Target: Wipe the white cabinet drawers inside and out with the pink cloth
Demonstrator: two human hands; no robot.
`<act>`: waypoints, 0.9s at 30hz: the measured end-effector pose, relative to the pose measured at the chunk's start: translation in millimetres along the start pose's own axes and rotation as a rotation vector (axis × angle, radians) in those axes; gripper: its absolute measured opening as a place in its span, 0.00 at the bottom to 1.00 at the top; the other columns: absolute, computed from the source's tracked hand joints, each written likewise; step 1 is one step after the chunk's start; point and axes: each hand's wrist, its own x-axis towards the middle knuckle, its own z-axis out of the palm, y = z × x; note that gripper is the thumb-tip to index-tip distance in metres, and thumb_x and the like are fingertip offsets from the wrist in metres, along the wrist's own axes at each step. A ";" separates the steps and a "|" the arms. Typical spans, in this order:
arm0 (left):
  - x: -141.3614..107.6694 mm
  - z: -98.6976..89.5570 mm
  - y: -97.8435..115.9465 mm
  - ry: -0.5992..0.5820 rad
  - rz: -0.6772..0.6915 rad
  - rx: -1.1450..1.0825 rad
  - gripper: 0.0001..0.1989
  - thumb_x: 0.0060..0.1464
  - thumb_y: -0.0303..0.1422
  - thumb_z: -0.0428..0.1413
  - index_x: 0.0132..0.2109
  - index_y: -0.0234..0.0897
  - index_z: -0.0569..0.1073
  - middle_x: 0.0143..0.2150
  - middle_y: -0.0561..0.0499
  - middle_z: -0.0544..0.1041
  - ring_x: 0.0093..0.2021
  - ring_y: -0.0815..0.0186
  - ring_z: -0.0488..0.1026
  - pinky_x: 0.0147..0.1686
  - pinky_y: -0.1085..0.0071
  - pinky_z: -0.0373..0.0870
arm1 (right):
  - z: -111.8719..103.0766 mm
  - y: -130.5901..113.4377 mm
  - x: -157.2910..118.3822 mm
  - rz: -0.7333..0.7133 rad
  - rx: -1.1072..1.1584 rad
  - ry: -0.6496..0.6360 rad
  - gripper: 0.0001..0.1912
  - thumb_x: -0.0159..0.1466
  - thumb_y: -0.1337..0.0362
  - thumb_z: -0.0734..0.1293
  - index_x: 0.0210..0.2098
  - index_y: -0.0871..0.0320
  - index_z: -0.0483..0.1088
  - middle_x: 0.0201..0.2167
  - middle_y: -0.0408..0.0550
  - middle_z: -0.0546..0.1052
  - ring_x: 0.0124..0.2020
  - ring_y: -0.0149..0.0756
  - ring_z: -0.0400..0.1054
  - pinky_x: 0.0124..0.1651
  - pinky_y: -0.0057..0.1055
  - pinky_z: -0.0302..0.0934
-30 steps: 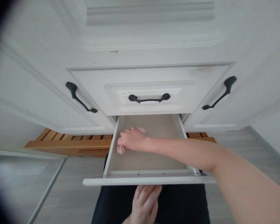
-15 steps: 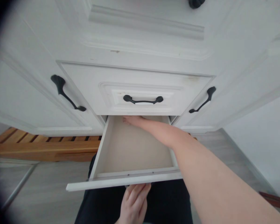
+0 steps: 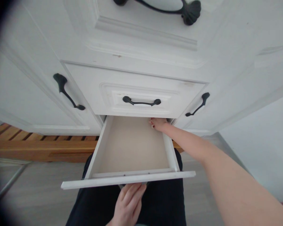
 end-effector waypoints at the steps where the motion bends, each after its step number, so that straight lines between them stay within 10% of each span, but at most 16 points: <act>1: 0.2 -0.1 -0.6 0.008 0.010 0.007 0.22 0.64 0.24 0.49 0.62 0.43 0.74 0.56 0.53 0.79 0.59 0.61 0.70 0.58 0.65 0.66 | 0.1 -1.5 -0.6 0.003 0.000 -0.003 0.21 0.70 0.55 0.67 0.57 0.59 0.69 0.55 0.54 0.73 0.51 0.42 0.71 0.53 0.45 0.71; 8: 10.3 -9.4 -2.8 -0.014 0.076 0.084 0.20 0.67 0.26 0.48 0.60 0.43 0.75 0.53 0.54 0.81 0.55 0.63 0.72 0.54 0.65 0.64 | 1.2 -17.2 -15.2 0.023 -0.076 -0.022 0.20 0.68 0.59 0.64 0.56 0.62 0.69 0.50 0.61 0.77 0.48 0.51 0.74 0.47 0.44 0.68; 15: 14.4 -13.4 -3.2 -0.030 0.098 0.108 0.20 0.67 0.27 0.46 0.58 0.43 0.76 0.53 0.55 0.81 0.55 0.64 0.72 0.54 0.65 0.63 | 13.7 -44.5 -90.9 -0.135 -0.137 -0.154 0.24 0.63 0.60 0.65 0.57 0.62 0.68 0.42 0.59 0.81 0.42 0.52 0.77 0.35 0.36 0.62; 23: 7.1 0.7 -5.3 0.061 0.085 0.083 0.20 0.67 0.27 0.46 0.59 0.46 0.75 0.52 0.56 0.82 0.54 0.65 0.73 0.55 0.66 0.62 | -3.8 -60.5 -122.0 -0.383 0.072 -0.589 0.09 0.57 0.68 0.65 0.36 0.52 0.72 0.26 0.43 0.77 0.25 0.36 0.69 0.27 0.29 0.49; 27: 5.5 2.4 -3.2 0.065 0.043 0.043 0.22 0.65 0.25 0.47 0.60 0.44 0.75 0.52 0.55 0.81 0.54 0.64 0.73 0.56 0.66 0.64 | -24.4 -52.2 -90.1 -0.140 0.337 -0.194 0.11 0.62 0.65 0.63 0.45 0.54 0.71 0.39 0.49 0.79 0.35 0.39 0.71 0.34 0.30 0.54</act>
